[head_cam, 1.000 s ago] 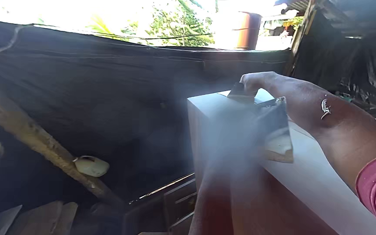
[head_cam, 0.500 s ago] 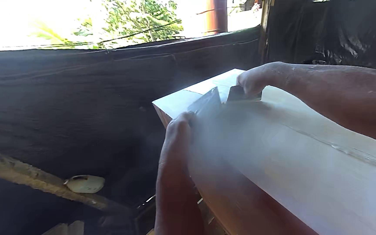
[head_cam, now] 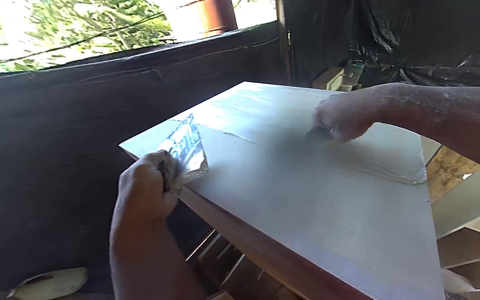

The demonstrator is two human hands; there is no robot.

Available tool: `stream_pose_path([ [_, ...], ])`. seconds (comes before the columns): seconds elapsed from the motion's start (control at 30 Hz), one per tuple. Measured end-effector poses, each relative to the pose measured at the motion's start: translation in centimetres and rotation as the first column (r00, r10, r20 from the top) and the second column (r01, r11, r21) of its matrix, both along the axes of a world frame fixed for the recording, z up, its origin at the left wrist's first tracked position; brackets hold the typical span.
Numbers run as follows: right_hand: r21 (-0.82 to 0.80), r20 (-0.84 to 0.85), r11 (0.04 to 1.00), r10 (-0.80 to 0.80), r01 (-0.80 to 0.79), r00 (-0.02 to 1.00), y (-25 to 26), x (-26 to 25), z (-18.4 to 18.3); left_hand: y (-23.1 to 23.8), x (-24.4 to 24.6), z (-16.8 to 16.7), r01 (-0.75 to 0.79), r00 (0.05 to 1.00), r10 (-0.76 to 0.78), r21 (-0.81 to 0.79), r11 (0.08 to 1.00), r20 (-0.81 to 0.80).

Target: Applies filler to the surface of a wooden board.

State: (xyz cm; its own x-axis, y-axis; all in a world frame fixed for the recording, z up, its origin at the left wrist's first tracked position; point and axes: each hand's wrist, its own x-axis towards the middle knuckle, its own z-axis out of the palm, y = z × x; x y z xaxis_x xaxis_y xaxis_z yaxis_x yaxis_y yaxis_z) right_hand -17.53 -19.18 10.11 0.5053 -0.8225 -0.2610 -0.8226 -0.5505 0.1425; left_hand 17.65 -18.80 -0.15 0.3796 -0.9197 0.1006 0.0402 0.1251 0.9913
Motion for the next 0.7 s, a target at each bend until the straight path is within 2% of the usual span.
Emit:
stream_pose_path([
  [0.23, -0.002, 0.026, 0.999, 0.051, -0.051, 0.998, 6.0, -6.5, -0.7, -1.2, 1.5, -1.1, 0.005, 0.998, -0.007, 0.021, 1.000, 0.060],
  [0.33, -0.003, 0.017, 0.999, 0.054, -0.054, 0.998, 8.3, -8.6, -1.0, -3.1, 3.9, -3.1, 0.105, 0.993, -0.103, -0.039, 0.994, 0.054],
  [0.5, -0.060, 0.042, 0.993, 0.109, -0.106, 0.993, 11.3, -11.9, -1.9, -4.0, 5.6, -4.2, 0.206, 0.978, -0.205, -0.050, 0.977, 0.023],
  [0.7, -0.188, 0.067, 0.977, 0.120, -0.106, 0.990, 15.1, -15.4, -3.2, -4.1, 5.5, -4.5, 0.124, 0.992, -0.123, -0.028, 0.992, 0.015],
])
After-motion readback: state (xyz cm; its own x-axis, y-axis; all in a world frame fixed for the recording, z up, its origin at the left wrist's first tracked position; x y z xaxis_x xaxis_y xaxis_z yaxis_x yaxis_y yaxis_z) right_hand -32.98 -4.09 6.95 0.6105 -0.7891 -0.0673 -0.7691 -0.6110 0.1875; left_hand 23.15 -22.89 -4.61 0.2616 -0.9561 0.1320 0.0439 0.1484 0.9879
